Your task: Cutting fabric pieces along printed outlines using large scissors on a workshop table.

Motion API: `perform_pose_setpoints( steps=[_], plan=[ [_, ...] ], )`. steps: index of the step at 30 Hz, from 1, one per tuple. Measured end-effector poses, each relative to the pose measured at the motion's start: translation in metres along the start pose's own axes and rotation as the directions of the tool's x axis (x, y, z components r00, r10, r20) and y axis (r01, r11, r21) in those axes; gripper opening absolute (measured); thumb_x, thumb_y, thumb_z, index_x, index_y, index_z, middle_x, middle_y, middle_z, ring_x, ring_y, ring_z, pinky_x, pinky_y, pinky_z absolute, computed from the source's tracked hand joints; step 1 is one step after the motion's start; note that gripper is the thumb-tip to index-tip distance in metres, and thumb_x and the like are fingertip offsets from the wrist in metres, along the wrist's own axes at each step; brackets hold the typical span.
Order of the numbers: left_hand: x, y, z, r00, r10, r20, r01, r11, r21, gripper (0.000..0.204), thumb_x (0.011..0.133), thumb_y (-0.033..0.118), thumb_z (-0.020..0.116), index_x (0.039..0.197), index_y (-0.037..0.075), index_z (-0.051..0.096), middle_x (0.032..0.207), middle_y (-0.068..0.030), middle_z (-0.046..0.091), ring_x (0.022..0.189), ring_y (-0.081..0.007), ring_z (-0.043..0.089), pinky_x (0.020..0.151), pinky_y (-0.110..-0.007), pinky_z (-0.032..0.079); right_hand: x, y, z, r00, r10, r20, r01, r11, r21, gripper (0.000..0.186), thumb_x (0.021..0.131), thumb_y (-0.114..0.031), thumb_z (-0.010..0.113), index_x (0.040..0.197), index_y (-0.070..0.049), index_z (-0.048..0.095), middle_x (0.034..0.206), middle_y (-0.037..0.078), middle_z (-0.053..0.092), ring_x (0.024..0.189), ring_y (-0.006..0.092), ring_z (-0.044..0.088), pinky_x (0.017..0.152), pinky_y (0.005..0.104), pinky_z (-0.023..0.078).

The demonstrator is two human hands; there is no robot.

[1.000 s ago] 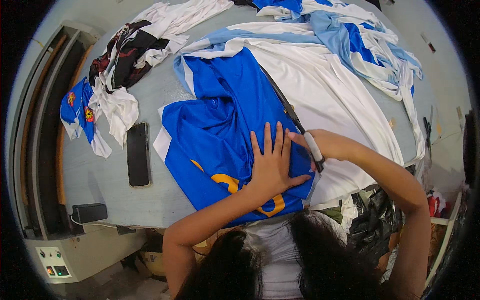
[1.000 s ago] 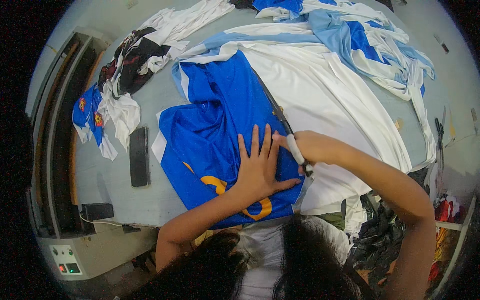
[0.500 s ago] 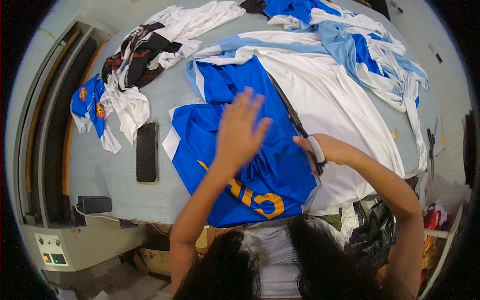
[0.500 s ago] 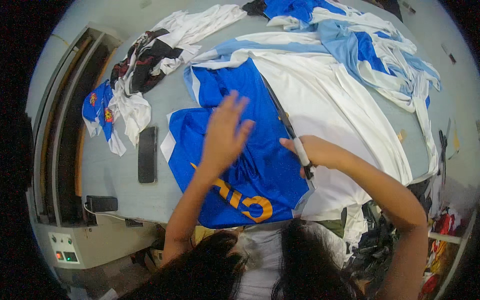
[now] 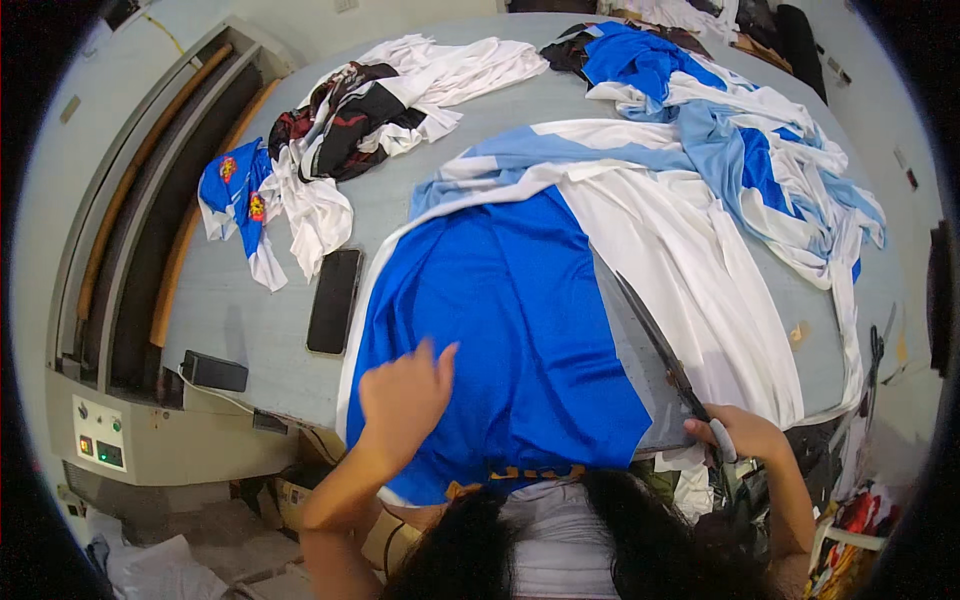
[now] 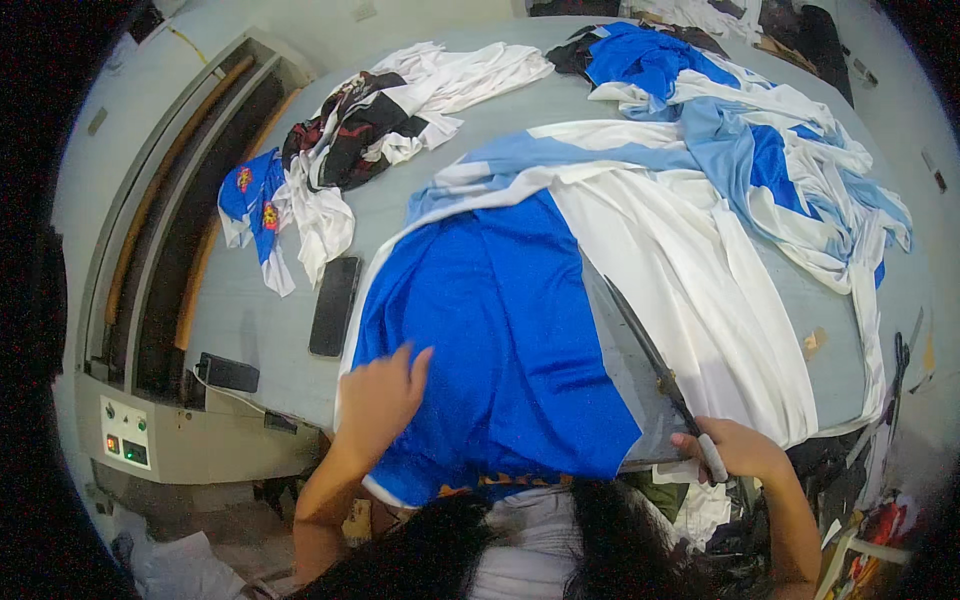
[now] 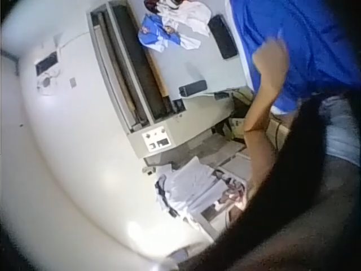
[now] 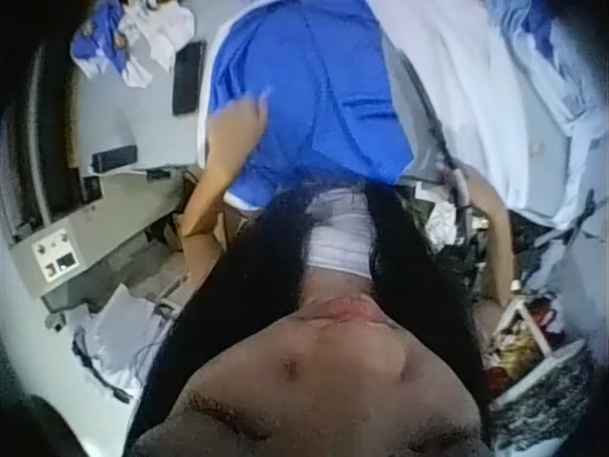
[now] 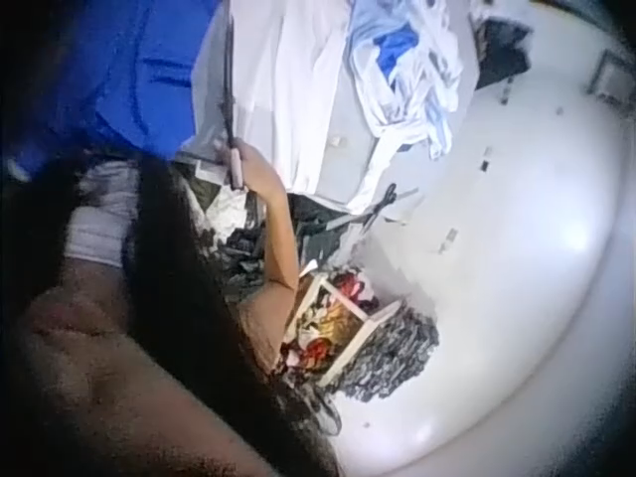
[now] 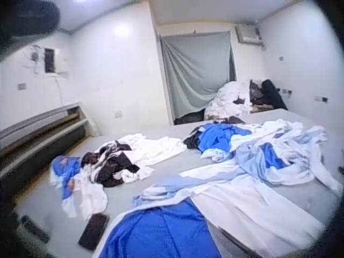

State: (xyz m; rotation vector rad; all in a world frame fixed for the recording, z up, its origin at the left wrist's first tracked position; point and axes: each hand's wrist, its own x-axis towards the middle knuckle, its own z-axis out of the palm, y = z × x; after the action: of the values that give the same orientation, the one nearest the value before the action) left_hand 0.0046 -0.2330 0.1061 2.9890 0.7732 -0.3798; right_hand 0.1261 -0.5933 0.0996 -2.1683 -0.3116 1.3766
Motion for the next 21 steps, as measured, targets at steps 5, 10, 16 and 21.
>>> perform_pose_setpoints(
  steps=[5,10,16,21],
  plan=[
    [0.080,0.019,0.060,0.651,0.503,-0.569,-0.366,0.864,0.345,0.062,0.087,0.048,0.045,0.136,0.011,0.033,0.132,-0.0279,0.037,0.115,-0.0430,0.045,0.081,-0.048,0.047,-0.022,0.007,0.007,0.998,0.038,-0.056,-0.038,0.999,-0.004,0.051,0.086,-0.047,0.054,0.082,0.004,0.053,0.059,0.009,0.055,0.053,0.0158,0.059,0.048,0.0282,0.044],
    [-0.019,0.017,0.043,0.952,0.304,0.038,-0.307,0.943,0.131,0.065,0.087,0.049,0.046,0.135,0.007,0.034,0.134,-0.0206,0.038,0.116,-0.0400,0.045,0.079,-0.049,0.049,-0.041,0.074,0.008,0.994,-0.054,-0.090,0.024,0.953,-0.302,0.047,0.086,-0.043,0.056,0.082,0.003,0.053,0.063,0.010,0.056,0.054,0.0155,0.056,0.051,0.0322,0.042],
    [0.044,0.070,0.047,0.714,0.629,-0.306,-0.699,0.620,-0.357,0.044,0.088,0.039,0.046,0.116,0.006,0.052,0.109,-0.0151,0.059,0.099,-0.0275,0.058,0.082,-0.043,0.046,-0.069,0.126,0.004,0.996,0.016,0.092,-0.019,1.000,0.023,0.043,0.085,-0.042,0.059,0.084,0.001,0.054,0.066,0.007,0.056,0.057,0.0147,0.059,0.051,0.0285,0.045],
    [0.144,0.139,0.082,0.667,0.470,-0.578,-0.583,0.812,-0.012,0.047,0.085,0.043,0.048,0.122,0.013,0.051,0.133,-0.0119,0.041,0.127,-0.0356,0.031,0.098,-0.067,0.014,-0.061,0.108,0.005,0.999,0.008,0.046,-0.009,1.000,0.022,0.042,0.084,-0.041,0.060,0.084,0.000,0.053,0.065,0.007,0.055,0.056,0.0126,0.059,0.049,0.0276,0.044]
  ],
)
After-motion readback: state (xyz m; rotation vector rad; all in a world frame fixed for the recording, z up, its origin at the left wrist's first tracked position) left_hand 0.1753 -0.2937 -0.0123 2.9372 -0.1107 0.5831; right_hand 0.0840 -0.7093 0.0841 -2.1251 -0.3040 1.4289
